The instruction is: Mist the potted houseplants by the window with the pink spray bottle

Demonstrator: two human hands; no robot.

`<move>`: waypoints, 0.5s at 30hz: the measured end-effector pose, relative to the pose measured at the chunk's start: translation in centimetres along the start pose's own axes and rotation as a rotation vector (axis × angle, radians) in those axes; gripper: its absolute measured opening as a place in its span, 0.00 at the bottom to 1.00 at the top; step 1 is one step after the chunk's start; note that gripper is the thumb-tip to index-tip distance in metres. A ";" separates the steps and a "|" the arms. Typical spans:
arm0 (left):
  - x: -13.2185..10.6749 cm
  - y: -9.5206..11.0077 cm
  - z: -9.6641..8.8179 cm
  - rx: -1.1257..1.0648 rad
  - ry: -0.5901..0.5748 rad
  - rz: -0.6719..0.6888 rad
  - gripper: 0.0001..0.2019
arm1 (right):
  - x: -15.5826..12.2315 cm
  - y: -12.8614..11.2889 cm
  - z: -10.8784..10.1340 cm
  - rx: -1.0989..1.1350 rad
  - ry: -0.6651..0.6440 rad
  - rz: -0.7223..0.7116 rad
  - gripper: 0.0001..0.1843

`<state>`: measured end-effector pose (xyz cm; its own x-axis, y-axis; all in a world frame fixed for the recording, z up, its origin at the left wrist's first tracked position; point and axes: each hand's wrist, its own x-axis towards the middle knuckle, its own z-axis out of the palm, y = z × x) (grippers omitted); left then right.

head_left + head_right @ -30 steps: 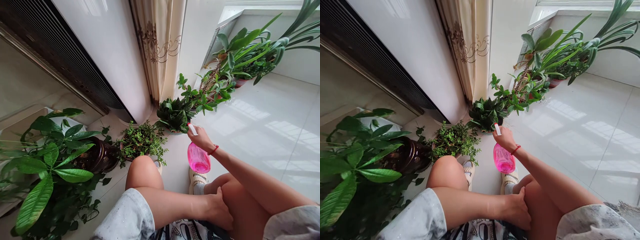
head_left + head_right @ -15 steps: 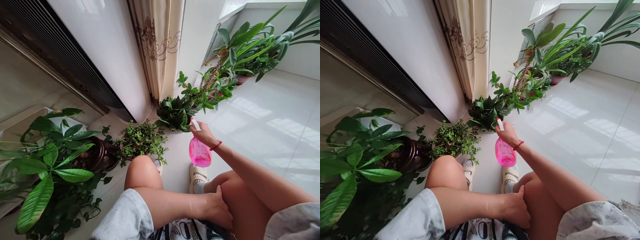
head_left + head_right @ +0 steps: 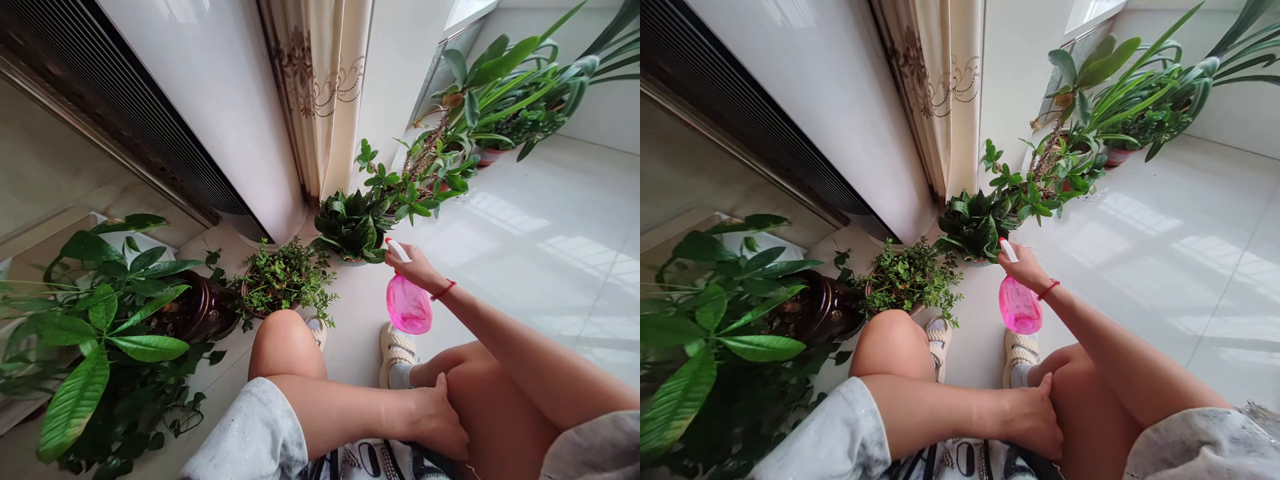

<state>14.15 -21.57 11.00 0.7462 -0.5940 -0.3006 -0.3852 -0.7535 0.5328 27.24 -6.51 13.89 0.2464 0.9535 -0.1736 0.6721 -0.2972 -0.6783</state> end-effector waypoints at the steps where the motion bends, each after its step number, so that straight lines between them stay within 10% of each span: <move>1: -0.1 0.0 -0.1 0.005 -0.008 0.016 0.14 | 0.0 0.2 0.0 -0.016 0.005 -0.023 0.07; 15: 1.2 0.5 0.9 0.114 0.038 -0.020 0.16 | -0.6 4.0 0.1 -0.103 -0.095 -0.104 0.07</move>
<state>14.32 -22.88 10.17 0.7739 -0.5686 -0.2788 -0.4274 -0.7939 0.4325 29.71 -8.25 11.23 0.1074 0.9785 -0.1763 0.7596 -0.1952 -0.6204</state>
